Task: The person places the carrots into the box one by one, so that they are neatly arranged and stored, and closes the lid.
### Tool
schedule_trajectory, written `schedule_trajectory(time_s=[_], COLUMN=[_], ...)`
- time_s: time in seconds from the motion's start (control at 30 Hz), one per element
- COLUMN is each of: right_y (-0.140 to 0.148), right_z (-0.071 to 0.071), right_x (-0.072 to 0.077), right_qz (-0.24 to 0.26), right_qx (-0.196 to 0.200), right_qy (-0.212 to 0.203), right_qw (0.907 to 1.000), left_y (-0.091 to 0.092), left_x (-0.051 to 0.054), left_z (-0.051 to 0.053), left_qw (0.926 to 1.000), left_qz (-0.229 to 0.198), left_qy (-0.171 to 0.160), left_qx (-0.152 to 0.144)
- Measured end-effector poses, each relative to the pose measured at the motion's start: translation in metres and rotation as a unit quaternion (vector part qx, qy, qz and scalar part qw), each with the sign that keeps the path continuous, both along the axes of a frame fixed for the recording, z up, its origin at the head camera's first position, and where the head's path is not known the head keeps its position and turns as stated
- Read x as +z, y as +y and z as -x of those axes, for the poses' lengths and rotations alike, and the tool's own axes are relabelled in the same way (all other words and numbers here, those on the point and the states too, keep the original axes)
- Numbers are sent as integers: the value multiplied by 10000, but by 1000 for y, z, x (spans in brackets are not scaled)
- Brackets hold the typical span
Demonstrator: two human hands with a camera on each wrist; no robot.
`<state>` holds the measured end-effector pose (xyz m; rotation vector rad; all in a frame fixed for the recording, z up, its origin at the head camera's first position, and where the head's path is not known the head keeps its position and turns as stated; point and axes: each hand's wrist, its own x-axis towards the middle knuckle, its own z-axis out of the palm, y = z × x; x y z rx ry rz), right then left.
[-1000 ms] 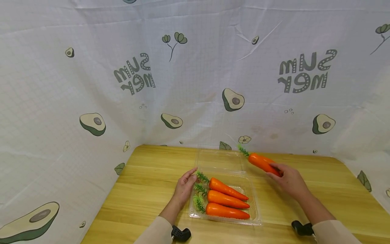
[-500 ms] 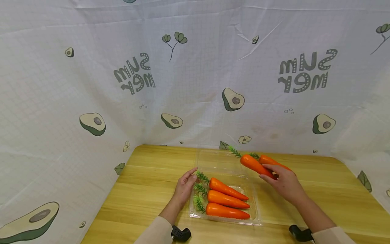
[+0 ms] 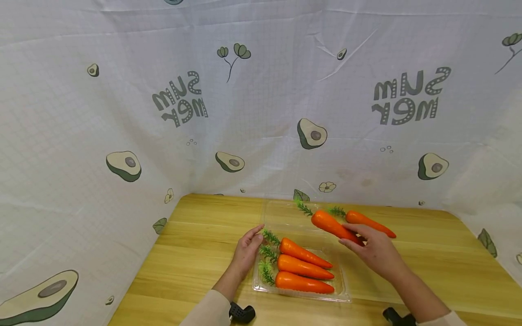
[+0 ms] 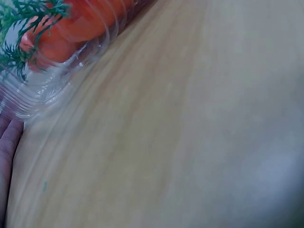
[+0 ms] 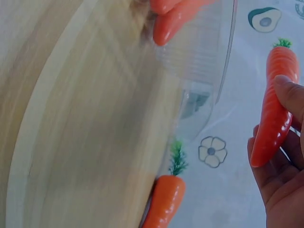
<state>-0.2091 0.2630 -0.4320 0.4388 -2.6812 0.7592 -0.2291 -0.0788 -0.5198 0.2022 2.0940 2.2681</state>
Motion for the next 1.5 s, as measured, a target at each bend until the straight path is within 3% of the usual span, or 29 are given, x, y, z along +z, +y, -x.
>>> schedule_trajectory(time_s=[0.2,0.43,0.67,1.0,1.2,1.5], right_y=[-9,-22,-33,-48,-56,-61], right_z=[-8,-20,-30,-40,-44,-48], right_x=[0,4,0,-11,-17,-23], right_qz=[-56,38,-25,46,-6,-277], right_qx=[257,369,697,1162,1376,1506], right_qy=[618,408,732,861,737,540], right_qw=[9977,9985,9949,9895,9877,9867], left_y=[-1,-2,-3,-1,0,-2], left_x=[0,-2,-4,-2,-1,-2], left_z=[-1,0,0,1,2,1], left_qw=[10000,10000,9999,9999,9994,9996], left_qz=[5,-53,-113,-6,141,-218], left_qy=[-10,-12,34,-118,-261,-167], left_qx=[-1,-67,-122,56,199,-66])
